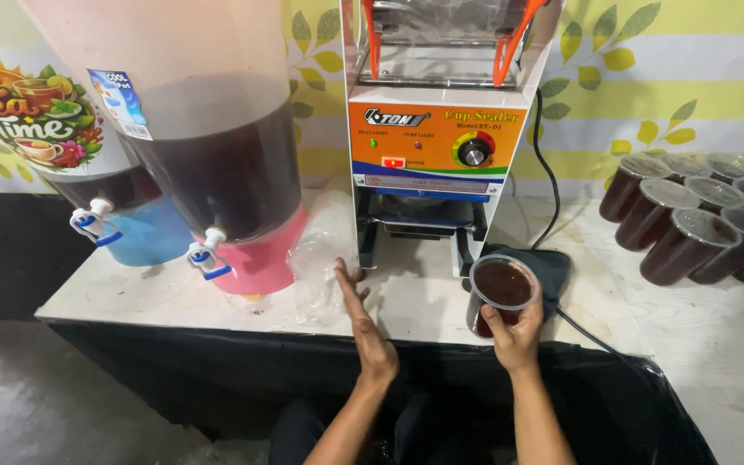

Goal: Sealing a plastic tea cup using a manual cup sealing machine

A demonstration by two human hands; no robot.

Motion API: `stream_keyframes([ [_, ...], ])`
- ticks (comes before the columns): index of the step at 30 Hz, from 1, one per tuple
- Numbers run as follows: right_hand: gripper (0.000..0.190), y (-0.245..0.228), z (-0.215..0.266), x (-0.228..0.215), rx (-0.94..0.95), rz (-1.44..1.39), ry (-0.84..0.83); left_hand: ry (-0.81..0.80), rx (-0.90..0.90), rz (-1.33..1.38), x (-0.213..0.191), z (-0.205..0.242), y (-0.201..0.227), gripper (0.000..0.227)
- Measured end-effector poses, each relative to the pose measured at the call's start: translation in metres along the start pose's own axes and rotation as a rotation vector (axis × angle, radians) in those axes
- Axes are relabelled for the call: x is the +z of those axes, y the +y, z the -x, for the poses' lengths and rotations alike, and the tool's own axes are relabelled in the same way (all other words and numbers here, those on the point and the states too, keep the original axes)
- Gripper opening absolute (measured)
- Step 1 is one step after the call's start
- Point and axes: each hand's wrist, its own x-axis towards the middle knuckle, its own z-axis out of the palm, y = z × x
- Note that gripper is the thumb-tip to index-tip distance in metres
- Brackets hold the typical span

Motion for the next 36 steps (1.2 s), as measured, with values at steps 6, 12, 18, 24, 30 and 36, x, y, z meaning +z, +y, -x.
stream_keyframes([
  [6, 0.078, 0.018, -0.010, -0.009, -0.030, 0.100, 0.010, -0.153, -0.001, -0.209, -0.023, -0.017, -0.007, 0.107],
  [12, 0.074, 0.013, -0.016, -0.011, -0.014, 0.164, 0.006, -0.182, 0.005, -0.323, -0.032, -0.019, -0.006, 0.098],
  [18, 0.080, 0.020, -0.015, -0.012, -0.027, 0.186, 0.018, -0.178, -0.056, -0.343, -0.045, -0.008, -0.019, 0.092],
  [24, 0.088, 0.020, -0.015, -0.017, 0.063, 0.017, -0.013, -0.206, -0.082, -0.296, -0.054, -0.007, -0.018, 0.097],
  [30, 0.087, 0.021, -0.014, -0.015, 0.031, 0.037, -0.011, -0.108, 0.125, -0.235, -0.049, 0.006, 0.019, 0.084],
  [36, 0.085, 0.007, -0.014, -0.010, 0.035, 0.073, 0.008, -0.183, 0.064, -0.111, -0.038, 0.022, 0.031, 0.085],
])
